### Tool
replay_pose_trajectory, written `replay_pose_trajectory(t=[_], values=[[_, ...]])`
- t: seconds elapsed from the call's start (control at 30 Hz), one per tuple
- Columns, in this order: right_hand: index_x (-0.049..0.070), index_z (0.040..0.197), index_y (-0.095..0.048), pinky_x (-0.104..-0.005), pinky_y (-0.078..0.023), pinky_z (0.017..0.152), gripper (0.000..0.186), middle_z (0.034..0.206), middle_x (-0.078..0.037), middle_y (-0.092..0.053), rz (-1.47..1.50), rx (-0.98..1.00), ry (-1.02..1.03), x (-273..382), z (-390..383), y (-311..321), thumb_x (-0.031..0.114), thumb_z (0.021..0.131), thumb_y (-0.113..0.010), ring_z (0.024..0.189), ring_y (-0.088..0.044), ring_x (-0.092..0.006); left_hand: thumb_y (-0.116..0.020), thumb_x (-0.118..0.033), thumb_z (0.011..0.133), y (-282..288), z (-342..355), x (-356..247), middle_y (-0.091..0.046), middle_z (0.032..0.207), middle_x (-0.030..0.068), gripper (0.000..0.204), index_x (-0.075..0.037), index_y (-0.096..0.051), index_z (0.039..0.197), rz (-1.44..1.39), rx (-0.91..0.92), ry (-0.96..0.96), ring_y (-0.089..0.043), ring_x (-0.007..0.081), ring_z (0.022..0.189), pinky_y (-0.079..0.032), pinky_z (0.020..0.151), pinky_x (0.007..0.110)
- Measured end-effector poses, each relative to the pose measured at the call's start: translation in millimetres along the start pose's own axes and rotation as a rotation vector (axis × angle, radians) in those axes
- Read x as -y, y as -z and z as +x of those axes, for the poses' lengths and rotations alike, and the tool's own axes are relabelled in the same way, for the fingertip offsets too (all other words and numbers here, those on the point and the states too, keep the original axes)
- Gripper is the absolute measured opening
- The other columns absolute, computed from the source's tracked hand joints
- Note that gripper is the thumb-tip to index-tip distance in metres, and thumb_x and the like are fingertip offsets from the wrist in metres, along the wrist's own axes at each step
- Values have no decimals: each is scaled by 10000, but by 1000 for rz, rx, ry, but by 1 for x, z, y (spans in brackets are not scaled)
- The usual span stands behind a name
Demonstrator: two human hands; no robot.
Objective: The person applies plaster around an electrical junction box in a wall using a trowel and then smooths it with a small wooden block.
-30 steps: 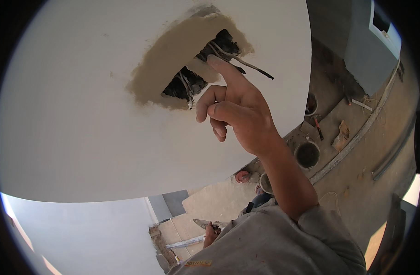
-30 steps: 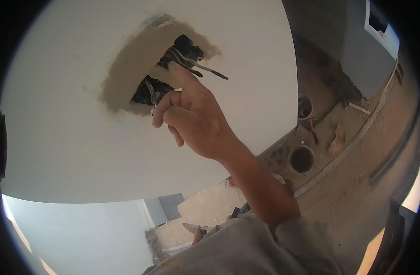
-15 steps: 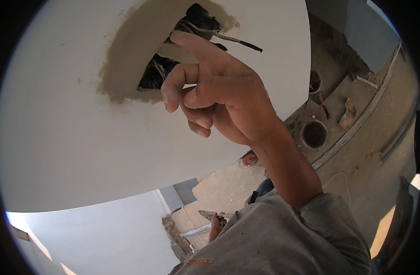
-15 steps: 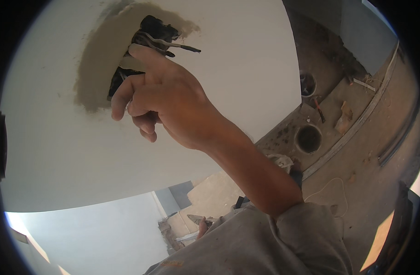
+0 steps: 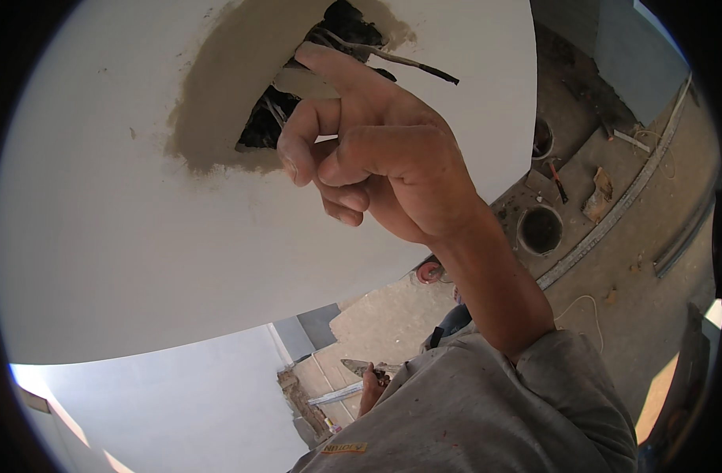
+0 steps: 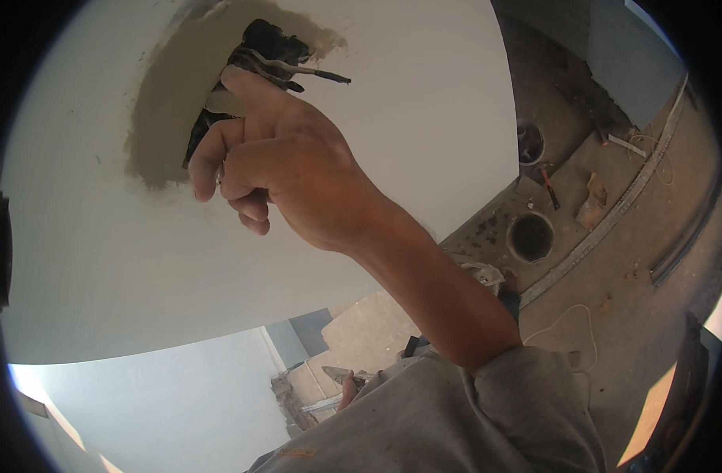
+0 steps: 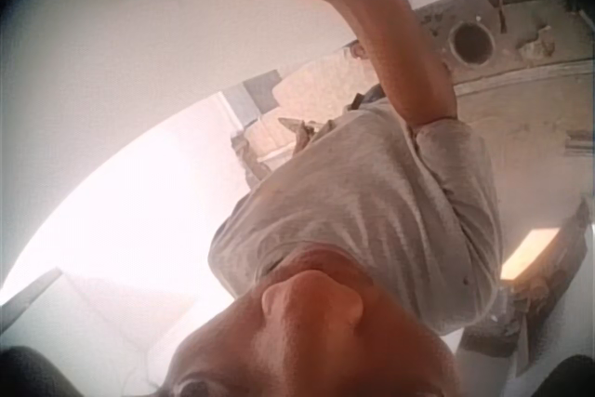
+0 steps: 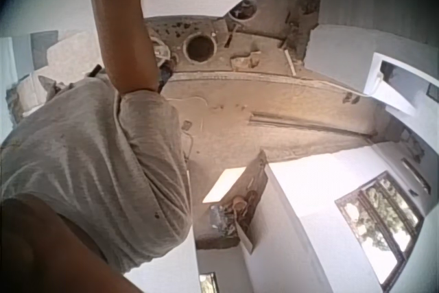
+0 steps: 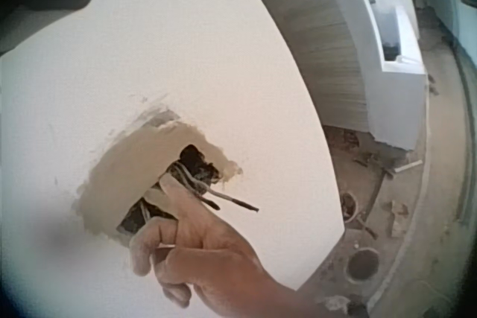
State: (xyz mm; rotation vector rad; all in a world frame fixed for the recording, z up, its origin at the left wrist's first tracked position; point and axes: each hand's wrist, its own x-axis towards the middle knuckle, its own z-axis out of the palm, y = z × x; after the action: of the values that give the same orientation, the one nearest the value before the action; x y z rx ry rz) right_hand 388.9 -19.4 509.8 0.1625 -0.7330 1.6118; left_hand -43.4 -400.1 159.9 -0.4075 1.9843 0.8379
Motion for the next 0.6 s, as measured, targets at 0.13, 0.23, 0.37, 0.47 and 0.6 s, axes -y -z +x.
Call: replay_pose_trajectory(t=[0.13, 0.23, 0.37, 0.47, 0.6], values=[[-38, 1519, -193, -281, -400, 465, 890, 809, -147, -608, 2, -18, -1, -1, 1, -1, -21, 686, -504, 492, -420, -113, -384, -476, 1037, 0, 0, 0, -412, 548, 0, 515, -51, -651, 919, 12, 13, -8, -307, 143, 426, -269, 405, 312], [-17, 1526, -196, -286, -392, 470, 901, 816, -139, -611, 60, -7, -13, -5, 1, 2, -22, 681, -507, 488, -403, -104, -379, -483, 1037, -5, -3, 1, -398, 536, 0, 522, -52, -646, 913, -4, -25, 12, -298, 144, 417, -270, 406, 313], [1, 1522, -214, -285, -384, 462, 895, 829, -137, -616, 158, 67, -6, -7, 2, 9, -31, 678, -507, 477, -381, -87, -378, -487, 1036, -2, -2, 1, -388, 543, 2, 518, -63, -643, 901, -11, 17, 1, -310, 145, 427, -267, 409, 310], [9, 1519, -216, -271, -365, 434, 895, 846, -141, -624, 242, 134, 10, -9, 5, 14, -42, 672, -504, 467, -358, -75, -383, -487, 1035, -1, -1, 1, -379, 550, 3, 510, -70, -642, 899, -14, 19, 9, -318, 146, 435, -264, 411, 309], [25, 1531, -186, -248, -338, 401, 933, 874, -166, -636, 226, 149, 19, -12, 8, 10, -59, 652, -486, 467, -338, -67, -392, -490, 1032, 1, 2, 1, -377, 553, 4, 499, -79, -642, 902, -5, 4, 27, -325, 147, 441, -268, 412, 313]])
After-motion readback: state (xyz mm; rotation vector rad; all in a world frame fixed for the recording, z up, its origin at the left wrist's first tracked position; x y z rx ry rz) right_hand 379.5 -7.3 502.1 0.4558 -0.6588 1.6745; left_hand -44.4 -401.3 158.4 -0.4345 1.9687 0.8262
